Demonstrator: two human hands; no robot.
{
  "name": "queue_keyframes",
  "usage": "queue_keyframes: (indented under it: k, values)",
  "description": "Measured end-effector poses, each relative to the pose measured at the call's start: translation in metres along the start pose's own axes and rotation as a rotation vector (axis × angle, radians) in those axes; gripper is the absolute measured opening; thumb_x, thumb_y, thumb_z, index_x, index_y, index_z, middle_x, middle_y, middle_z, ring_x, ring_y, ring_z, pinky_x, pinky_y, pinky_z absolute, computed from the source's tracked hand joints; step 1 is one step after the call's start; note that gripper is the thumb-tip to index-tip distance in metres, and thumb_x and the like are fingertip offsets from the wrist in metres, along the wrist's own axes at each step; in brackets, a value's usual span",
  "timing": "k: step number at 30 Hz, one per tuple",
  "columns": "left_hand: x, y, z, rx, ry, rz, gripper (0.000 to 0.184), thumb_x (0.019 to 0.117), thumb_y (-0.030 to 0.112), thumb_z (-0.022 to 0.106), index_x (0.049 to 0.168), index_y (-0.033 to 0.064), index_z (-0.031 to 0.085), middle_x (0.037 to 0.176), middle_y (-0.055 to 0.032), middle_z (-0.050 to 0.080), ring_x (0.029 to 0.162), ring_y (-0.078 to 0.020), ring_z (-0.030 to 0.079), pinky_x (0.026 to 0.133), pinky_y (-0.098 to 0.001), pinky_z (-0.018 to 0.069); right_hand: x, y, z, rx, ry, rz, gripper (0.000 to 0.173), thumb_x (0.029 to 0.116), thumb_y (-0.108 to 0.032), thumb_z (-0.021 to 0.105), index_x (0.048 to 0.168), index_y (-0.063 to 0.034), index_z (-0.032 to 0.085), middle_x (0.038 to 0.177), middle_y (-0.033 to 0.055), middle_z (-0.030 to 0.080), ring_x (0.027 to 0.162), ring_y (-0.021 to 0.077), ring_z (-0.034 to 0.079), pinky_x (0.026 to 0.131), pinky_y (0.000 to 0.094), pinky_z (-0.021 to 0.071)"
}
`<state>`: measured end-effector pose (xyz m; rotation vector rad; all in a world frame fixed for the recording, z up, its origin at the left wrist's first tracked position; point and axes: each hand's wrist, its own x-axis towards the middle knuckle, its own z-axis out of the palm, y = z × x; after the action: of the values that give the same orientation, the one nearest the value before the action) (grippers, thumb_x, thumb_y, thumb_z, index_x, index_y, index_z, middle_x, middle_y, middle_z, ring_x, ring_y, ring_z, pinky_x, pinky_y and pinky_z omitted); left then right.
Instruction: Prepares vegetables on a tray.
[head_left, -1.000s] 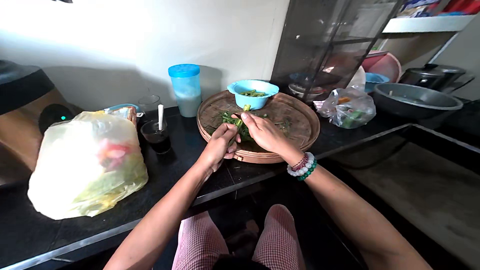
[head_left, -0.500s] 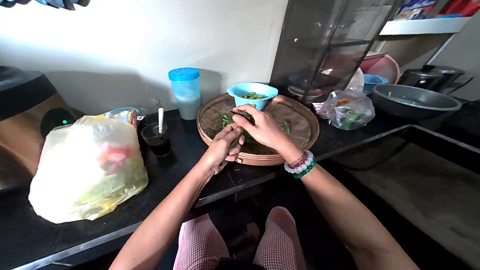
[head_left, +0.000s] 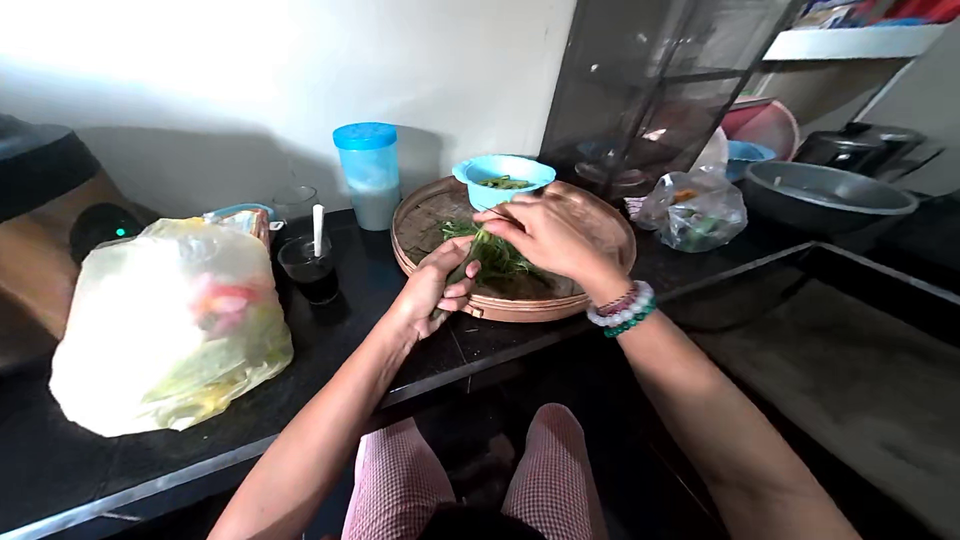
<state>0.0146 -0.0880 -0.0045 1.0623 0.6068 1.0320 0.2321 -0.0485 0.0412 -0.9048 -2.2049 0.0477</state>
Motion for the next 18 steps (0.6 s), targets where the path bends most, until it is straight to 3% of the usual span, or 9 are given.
queue_keyframes:
  k: [1, 2, 3, 5, 8, 13, 15, 18]
  values:
    - [0.0, -0.001, -0.001, -0.028, -0.032, 0.012, 0.028, 0.1107, 0.023, 0.038, 0.132, 0.0177, 0.054, 0.079, 0.0006, 0.052, 0.042, 0.0001, 0.036, 0.036, -0.0116, 0.0311, -0.005, 0.005, 0.007, 0.114, 0.002, 0.024, 0.026, 0.1068, -0.031, 0.055, 0.116, -0.014, 0.073, 0.099, 0.0046, 0.072, 0.085, 0.0158, 0.068, 0.079, 0.0398, 0.0571]
    - [0.0, -0.003, -0.003, -0.043, -0.06, 0.026, 0.028, 0.1107, 0.022, 0.038, 0.134, 0.0178, 0.053, 0.08, -0.0001, 0.052, 0.043, -0.0006, 0.037, 0.037, -0.0118, 0.0318, -0.009, 0.007, 0.011, 0.251, 0.012, 0.094, 0.027, 0.1077, -0.032, 0.053, 0.113, -0.015, 0.073, 0.089, 0.0024, 0.07, 0.072, 0.0117, 0.063, 0.067, 0.0331, 0.0535]
    - [0.0, -0.005, -0.003, -0.056, -0.081, 0.041, 0.029, 0.1107, 0.022, 0.039, 0.136, 0.0181, 0.053, 0.08, -0.0006, 0.052, 0.044, -0.0012, 0.038, 0.037, -0.0121, 0.0324, -0.013, 0.006, 0.013, 0.398, 0.012, 0.2, 0.029, 0.108, -0.034, 0.052, 0.108, -0.014, 0.073, 0.072, 0.0026, 0.06, 0.053, 0.0103, 0.049, 0.049, 0.0272, 0.0415]
    - [-0.002, -0.007, -0.003, -0.08, -0.121, 0.079, 0.029, 0.1105, 0.023, 0.04, 0.136, 0.0187, 0.053, 0.08, -0.0013, 0.053, 0.044, -0.0018, 0.039, 0.037, -0.0125, 0.034, -0.022, -0.009, 0.007, 0.662, -0.046, 0.421, 0.032, 0.1087, -0.038, 0.049, 0.103, -0.013, 0.068, 0.058, 0.0008, 0.04, 0.04, 0.0068, 0.031, 0.039, 0.0201, 0.0265]
    - [-0.003, -0.002, 0.0, -0.056, -0.18, 0.126, 0.031, 0.1108, 0.024, 0.039, 0.137, 0.0201, 0.054, 0.081, -0.0013, 0.053, 0.046, -0.0021, 0.041, 0.038, -0.0128, 0.0345, -0.028, -0.016, 0.004, 0.995, -0.088, 0.522, 0.036, 0.1079, -0.045, 0.047, 0.095, -0.0138, 0.059, 0.055, -0.003, 0.036, 0.038, 0.0019, 0.029, 0.036, 0.0149, 0.0252]
    - [-0.002, -0.001, 0.001, -0.07, -0.213, 0.168, 0.038, 0.1114, 0.025, 0.037, 0.148, 0.0241, 0.047, 0.083, -0.0018, 0.054, 0.046, -0.0031, 0.042, 0.038, -0.0134, 0.0358, -0.031, -0.023, 0.0, 1.104, -0.127, 0.423, 0.046, 0.1047, -0.056, 0.047, 0.087, -0.014, 0.057, 0.058, -0.0013, 0.041, 0.038, 0.0026, 0.028, 0.036, 0.0149, 0.0234]
    - [-0.003, -0.002, 0.001, -0.047, -0.221, 0.158, 0.038, 0.1118, 0.026, 0.036, 0.148, 0.0249, 0.048, 0.084, -0.0018, 0.054, 0.047, -0.0032, 0.041, 0.039, -0.0136, 0.0355, -0.033, -0.026, 0.002, 1.08, -0.077, 0.405, 0.032, 0.1046, -0.045, 0.055, 0.099, -0.0147, 0.061, 0.057, -0.0014, 0.041, 0.037, 0.0019, 0.028, 0.035, 0.0144, 0.0244]
    - [-0.007, -0.004, 0.002, 0.01, -0.239, 0.137, 0.041, 0.1121, 0.026, 0.035, 0.152, 0.0246, 0.045, 0.083, -0.0009, 0.053, 0.046, -0.0029, 0.039, 0.039, -0.0139, 0.0332, -0.018, -0.018, 0.004, 1.01, 0.056, 0.524, 0.03, 0.1063, -0.041, 0.053, 0.11, -0.0158, 0.068, 0.058, -0.0043, 0.039, 0.038, 0.0018, 0.027, 0.035, 0.0148, 0.0237]
